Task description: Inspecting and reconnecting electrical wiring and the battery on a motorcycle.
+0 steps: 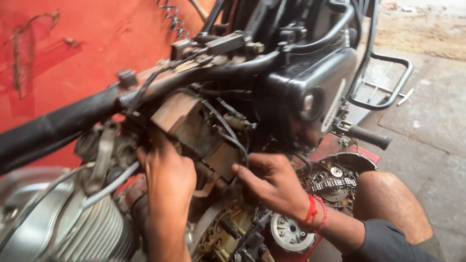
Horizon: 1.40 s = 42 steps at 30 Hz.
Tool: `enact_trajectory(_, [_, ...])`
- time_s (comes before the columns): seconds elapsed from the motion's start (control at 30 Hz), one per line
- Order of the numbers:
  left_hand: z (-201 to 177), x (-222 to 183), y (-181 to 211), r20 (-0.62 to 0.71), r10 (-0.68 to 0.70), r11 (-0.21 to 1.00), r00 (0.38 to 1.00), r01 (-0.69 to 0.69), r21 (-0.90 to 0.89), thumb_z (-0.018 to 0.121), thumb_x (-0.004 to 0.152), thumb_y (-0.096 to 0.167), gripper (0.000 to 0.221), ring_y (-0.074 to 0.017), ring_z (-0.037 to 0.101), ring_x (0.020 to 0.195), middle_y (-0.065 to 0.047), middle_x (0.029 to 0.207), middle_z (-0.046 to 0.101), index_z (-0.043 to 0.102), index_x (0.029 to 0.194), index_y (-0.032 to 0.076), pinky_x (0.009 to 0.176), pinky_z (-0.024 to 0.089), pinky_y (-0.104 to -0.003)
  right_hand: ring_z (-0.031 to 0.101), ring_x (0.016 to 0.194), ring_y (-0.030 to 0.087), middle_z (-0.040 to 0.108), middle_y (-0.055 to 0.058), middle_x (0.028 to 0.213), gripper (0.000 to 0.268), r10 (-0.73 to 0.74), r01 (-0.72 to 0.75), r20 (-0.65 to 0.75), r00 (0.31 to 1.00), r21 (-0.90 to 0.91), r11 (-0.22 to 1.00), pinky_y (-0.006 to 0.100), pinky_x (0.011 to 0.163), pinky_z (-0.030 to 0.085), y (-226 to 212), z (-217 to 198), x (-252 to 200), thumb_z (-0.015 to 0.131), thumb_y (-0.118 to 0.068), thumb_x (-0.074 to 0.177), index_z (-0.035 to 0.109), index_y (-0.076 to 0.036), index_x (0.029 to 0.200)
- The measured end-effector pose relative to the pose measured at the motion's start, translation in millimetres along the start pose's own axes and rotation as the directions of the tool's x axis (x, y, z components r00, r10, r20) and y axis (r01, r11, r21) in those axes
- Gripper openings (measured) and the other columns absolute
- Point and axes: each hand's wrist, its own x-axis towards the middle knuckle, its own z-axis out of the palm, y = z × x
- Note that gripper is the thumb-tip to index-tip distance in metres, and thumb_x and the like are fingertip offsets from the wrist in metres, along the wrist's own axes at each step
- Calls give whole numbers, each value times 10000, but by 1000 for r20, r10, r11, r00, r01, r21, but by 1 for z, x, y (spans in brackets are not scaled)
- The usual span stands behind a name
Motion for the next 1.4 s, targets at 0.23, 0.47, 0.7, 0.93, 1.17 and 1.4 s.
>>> enact_trajectory(0.23, [16, -1, 0, -37, -5, 976, 999, 13, 217, 549, 816, -70, 437, -572, 594, 962, -411, 1008, 617, 471, 1239, -146, 886, 474, -577, 578, 625, 21, 687, -18, 716, 259, 48, -294, 302, 952, 863, 411, 212, 539, 451, -5, -19, 0, 672, -198, 986, 708, -8, 813])
enact_trajectory(0.47, [11, 10, -6, 68, -151, 882, 986, 104, 460, 635, 844, 16, 261, -508, 664, 730, -295, 784, 674, 559, 1079, -66, 665, 535, -579, 591, 620, 110, 630, 11, 707, 268, 20, -595, 609, 793, 780, -195, 269, 623, 499, 24, 5, -4, 622, -299, 935, 639, -69, 797])
enact_trajectory(0.7, [11, 11, -6, 32, -224, 862, 974, 183, 473, 608, 838, 1, 321, -404, 708, 620, -231, 736, 706, 527, 1140, -71, 595, 581, -502, 443, 506, 46, 697, 52, 734, 465, 87, -480, 473, 877, 872, 91, 209, 484, 363, 45, 31, -12, 585, -402, 1038, 714, 32, 928])
enact_trajectory(0.93, [-3, 9, 12, -6, -368, 833, 930, 333, 442, 558, 966, 161, 343, -447, 706, 725, -276, 771, 699, 502, 1197, -86, 691, 555, -552, 614, 593, 58, 695, -31, 700, 504, 119, -209, 215, 969, 976, -60, 227, 530, 458, 47, 42, -7, 573, -390, 1068, 749, 75, 986])
enact_trajectory(1.17, [-14, 17, 31, 83, -490, 810, 867, 419, 411, 527, 990, 242, 326, -507, 697, 840, -283, 850, 710, 537, 1214, 5, 778, 523, -609, 614, 774, 20, 779, 13, 884, 348, 284, -108, -108, 953, 753, 649, 239, 663, 522, 34, 39, 13, 692, -267, 1010, 776, 61, 1090])
enact_trajectory(1.4, [-20, 31, 24, 128, -477, 841, 869, 410, 352, 583, 960, 248, 342, -437, 707, 972, -215, 924, 772, 659, 1269, 124, 854, 514, -526, 732, 784, 80, 775, 63, 892, 420, 260, -131, -154, 953, 562, 816, 243, 691, 572, 40, 20, 26, 723, -297, 903, 703, 24, 1173])
